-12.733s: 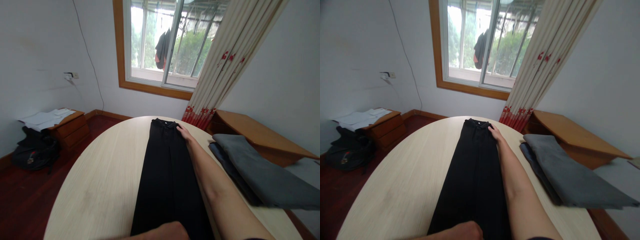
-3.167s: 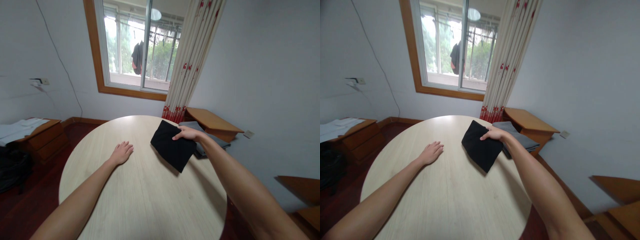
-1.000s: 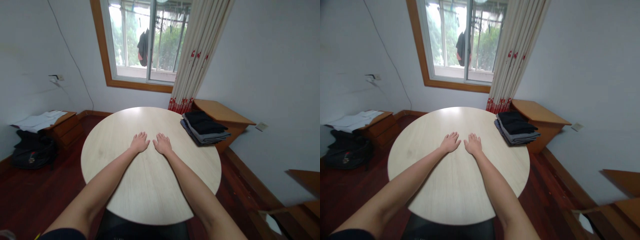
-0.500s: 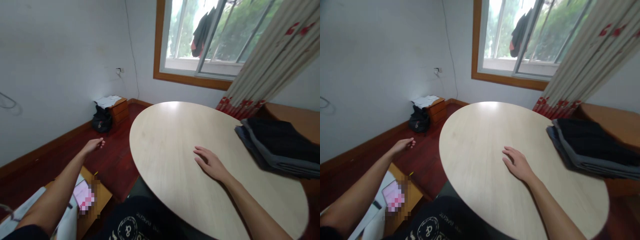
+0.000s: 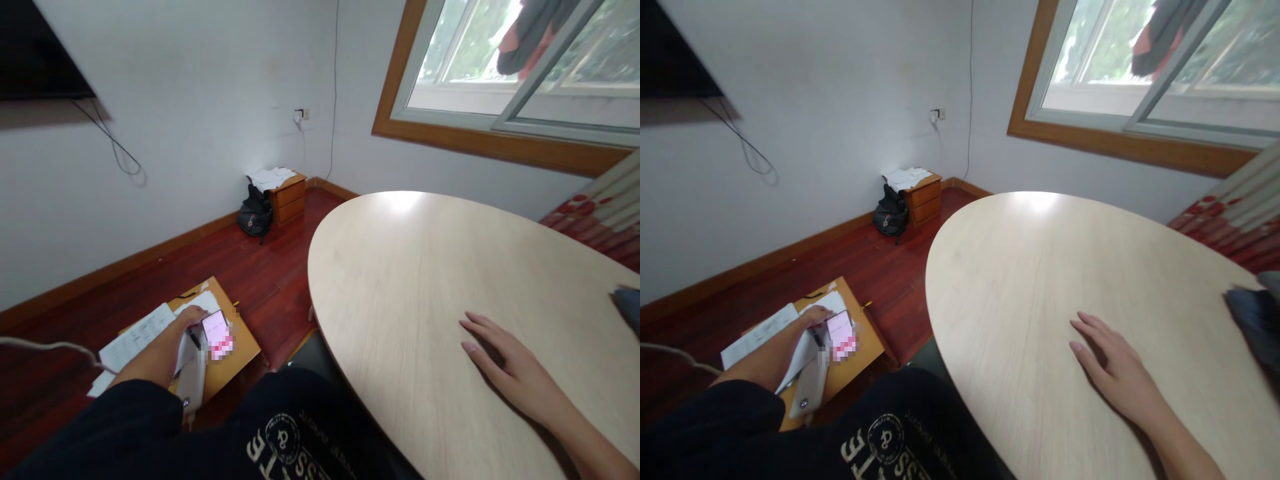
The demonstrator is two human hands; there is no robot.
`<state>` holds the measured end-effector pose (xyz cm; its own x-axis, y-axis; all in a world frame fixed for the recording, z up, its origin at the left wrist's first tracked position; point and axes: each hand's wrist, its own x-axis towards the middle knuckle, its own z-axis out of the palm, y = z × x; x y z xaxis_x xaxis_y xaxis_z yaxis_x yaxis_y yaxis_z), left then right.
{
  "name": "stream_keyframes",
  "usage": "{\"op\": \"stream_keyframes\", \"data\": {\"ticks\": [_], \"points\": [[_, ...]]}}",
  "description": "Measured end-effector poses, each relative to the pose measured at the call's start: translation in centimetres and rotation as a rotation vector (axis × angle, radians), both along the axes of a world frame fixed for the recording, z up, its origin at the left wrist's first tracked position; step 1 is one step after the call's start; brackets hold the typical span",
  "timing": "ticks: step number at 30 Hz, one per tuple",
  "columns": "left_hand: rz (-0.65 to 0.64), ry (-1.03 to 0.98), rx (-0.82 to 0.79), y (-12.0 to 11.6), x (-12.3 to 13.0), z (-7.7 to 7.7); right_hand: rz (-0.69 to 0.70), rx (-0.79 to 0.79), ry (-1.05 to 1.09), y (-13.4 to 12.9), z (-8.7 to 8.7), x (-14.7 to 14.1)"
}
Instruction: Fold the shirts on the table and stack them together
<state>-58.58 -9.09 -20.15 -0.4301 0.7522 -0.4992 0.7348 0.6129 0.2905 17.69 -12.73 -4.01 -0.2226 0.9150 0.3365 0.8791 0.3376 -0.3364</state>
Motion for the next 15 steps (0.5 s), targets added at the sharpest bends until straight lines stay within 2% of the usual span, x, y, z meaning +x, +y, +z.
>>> {"op": "stream_keyframes", "data": {"ticks": [5,10,15], "points": [[0.022,0.083,0.038,-0.5,-0.1,-1.8,-0.008,-0.015,-0.012,-0.1,0.1,-0.1],[0.026,0.073,0.072,-0.9,-0.7,-2.4,-0.017,-0.053,-0.013,-0.1,0.4,-0.2],[0.034,-0.034,0.028,-1.1,-1.2,-2.6,-0.021,-0.072,-0.003,-0.1,0.7,-0.4]]}}
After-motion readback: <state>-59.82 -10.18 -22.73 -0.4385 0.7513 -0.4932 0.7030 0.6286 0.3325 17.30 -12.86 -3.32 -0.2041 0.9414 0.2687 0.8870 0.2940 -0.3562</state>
